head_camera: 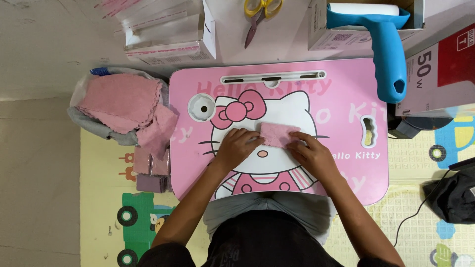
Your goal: The person uses a lint roller to clean pink and grey cloths, folds them by hand, and packs them into small plastic bags.
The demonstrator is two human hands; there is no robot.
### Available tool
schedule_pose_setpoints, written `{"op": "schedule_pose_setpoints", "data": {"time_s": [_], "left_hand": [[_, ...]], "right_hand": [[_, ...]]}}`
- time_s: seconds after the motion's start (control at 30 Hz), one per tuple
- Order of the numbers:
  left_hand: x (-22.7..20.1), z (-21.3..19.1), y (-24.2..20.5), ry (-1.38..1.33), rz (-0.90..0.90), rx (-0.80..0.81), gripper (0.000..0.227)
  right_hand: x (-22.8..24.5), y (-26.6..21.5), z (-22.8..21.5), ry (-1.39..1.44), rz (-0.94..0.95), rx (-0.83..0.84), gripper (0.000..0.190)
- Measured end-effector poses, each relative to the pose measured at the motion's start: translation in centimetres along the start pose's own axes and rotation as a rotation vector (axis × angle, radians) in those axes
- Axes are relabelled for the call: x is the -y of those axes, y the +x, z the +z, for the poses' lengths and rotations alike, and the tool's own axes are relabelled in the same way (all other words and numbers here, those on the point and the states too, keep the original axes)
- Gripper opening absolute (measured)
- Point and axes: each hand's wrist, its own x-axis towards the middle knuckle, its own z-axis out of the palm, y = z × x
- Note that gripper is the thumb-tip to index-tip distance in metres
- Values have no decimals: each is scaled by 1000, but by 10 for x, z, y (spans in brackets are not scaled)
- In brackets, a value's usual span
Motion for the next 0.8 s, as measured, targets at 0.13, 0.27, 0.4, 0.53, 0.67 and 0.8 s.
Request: {"op": "schedule_pose_setpoints", "data": {"time_s": [0.13,0.27,0.4,0.53,0.67,0.8], "left_hand": [[0,-9,3,20,16,11,22],[-3,-15,9,-13,18,-68,19],[-14,-16,23,20,58,-117,13],[-18,-9,22,16,129,-70,14],[-16,-9,17,-9,131,-37,14],[-15,-10,14,11,145,-57,14]], "right_hand": [[18,14,-23,-54,-36,31,16],[18,14,-31,-118,-31,34,10],[8,13,-21,-145,-40,-33,9],[14,18,-19,-216,-117,-26,6],[12,10,-14,-163,-141,-59,11],[7,-7,-1,-151,-148,-91,16]]}}
